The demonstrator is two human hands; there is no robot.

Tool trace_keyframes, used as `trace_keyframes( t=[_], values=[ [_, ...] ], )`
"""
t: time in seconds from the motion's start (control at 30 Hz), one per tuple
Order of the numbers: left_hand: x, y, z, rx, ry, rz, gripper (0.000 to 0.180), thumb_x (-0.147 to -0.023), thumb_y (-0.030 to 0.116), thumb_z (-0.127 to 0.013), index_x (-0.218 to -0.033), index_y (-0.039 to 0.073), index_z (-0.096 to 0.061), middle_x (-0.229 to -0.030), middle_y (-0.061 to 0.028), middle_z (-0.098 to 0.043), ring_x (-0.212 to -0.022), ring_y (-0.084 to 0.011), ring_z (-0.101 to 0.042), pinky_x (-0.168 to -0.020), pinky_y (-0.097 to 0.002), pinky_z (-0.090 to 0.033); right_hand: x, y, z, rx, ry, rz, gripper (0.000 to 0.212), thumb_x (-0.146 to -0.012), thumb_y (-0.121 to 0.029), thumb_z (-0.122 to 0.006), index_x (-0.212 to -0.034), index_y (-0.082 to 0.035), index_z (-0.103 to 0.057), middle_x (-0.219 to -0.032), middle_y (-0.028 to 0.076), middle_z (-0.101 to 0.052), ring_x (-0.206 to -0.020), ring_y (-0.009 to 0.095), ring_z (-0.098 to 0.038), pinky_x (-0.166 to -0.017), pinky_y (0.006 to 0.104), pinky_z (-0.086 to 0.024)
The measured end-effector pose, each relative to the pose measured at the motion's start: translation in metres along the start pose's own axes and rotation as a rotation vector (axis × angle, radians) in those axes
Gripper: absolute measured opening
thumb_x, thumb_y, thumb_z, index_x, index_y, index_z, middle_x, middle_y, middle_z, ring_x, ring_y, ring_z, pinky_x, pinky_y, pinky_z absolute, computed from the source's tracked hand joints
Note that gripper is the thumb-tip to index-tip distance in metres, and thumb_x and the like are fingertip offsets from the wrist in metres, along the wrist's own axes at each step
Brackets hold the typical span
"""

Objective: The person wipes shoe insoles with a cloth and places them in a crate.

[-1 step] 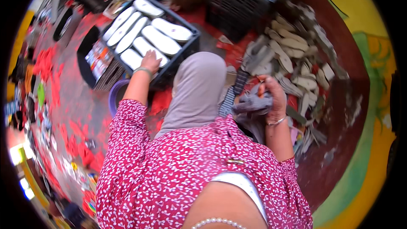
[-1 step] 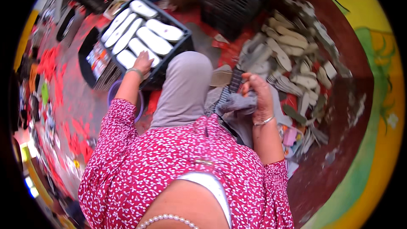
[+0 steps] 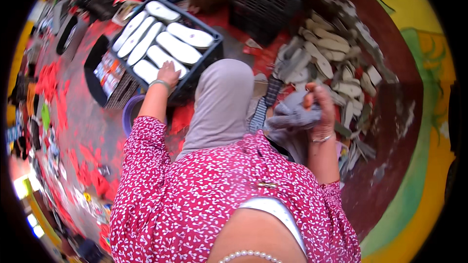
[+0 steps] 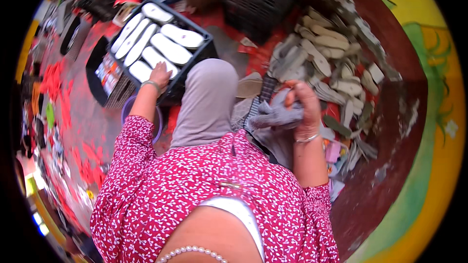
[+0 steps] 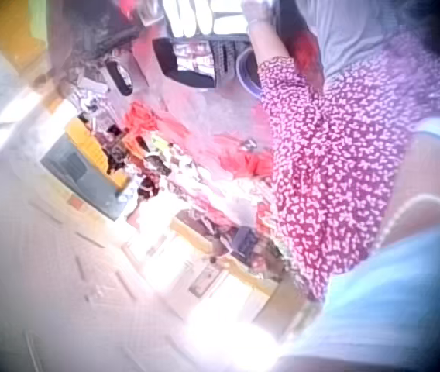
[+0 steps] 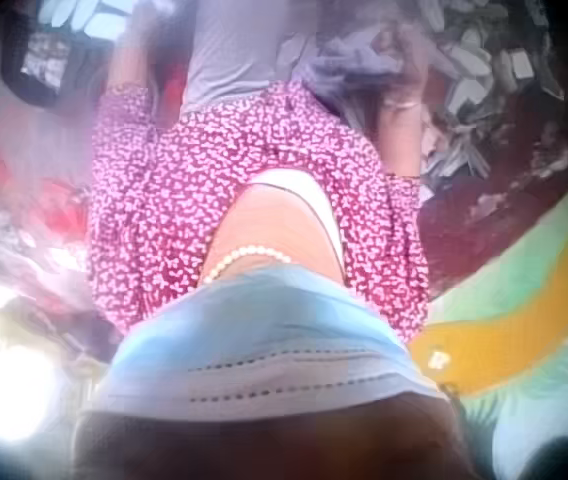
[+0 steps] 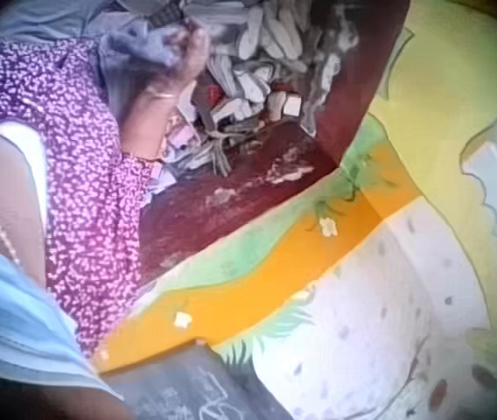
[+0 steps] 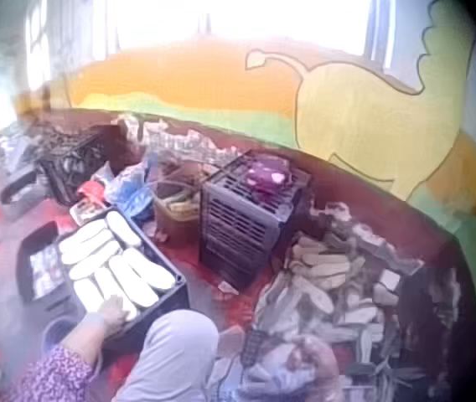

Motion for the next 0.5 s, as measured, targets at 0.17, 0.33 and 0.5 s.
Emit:
trace_keyframes(
  t=[0.17, 0.33, 0.5],
  values=[
    [-0.001, 0.015, -0.028, 0.072, -0.141, 0.121, 0.064, -0.091, 0.038, -0.042, -0.140, 0.000, -0.027, -0.147, -0.0213, -0.023, -0.138, -0.0330, -0.020, -0.109, -0.0475, -0.022, 0.048, -0.105, 0.112, -0.233, 0.034, 0.412, 0.034, -0.093, -0.030, -0.048, -0.108, -0.002, -0.059, -0.067, 0.000, -0.043, -0.059, 0.011, -0.041, -0.055, 0.0283, -0.038],
    [-0.008, 0.012, -0.037, 0.037, -0.204, 0.098, 0.064, -0.091, 0.038, -0.042, -0.140, 0.001, -0.025, -0.147, -0.0210, -0.023, -0.137, -0.0327, -0.021, -0.108, -0.0502, -0.024, 0.078, -0.093, 0.203, -0.281, 0.324, 0.446, 0.027, -0.091, -0.025, -0.053, -0.103, -0.002, -0.060, -0.063, 0.000, -0.042, -0.058, 0.011, -0.041, -0.058, 0.0293, -0.041],
    [-0.020, 0.008, -0.049, 0.025, -0.231, 0.069, 0.064, -0.091, 0.039, -0.044, -0.139, 0.001, -0.026, -0.146, -0.0226, -0.024, -0.136, -0.0338, -0.022, -0.106, -0.0509, -0.027, 0.090, -0.048, 0.259, -0.401, 0.481, 0.409, 0.020, -0.089, -0.020, -0.056, -0.098, -0.002, -0.059, -0.059, -0.001, -0.042, -0.056, 0.010, -0.042, -0.058, 0.0271, -0.039]
  ],
)
Point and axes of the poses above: each hand's wrist, its own x-axis away from the middle knuckle, its own z-axis out of the back of the hand, y = z × x, the point moved 8 cm from there along -x, towards the middle knuckle
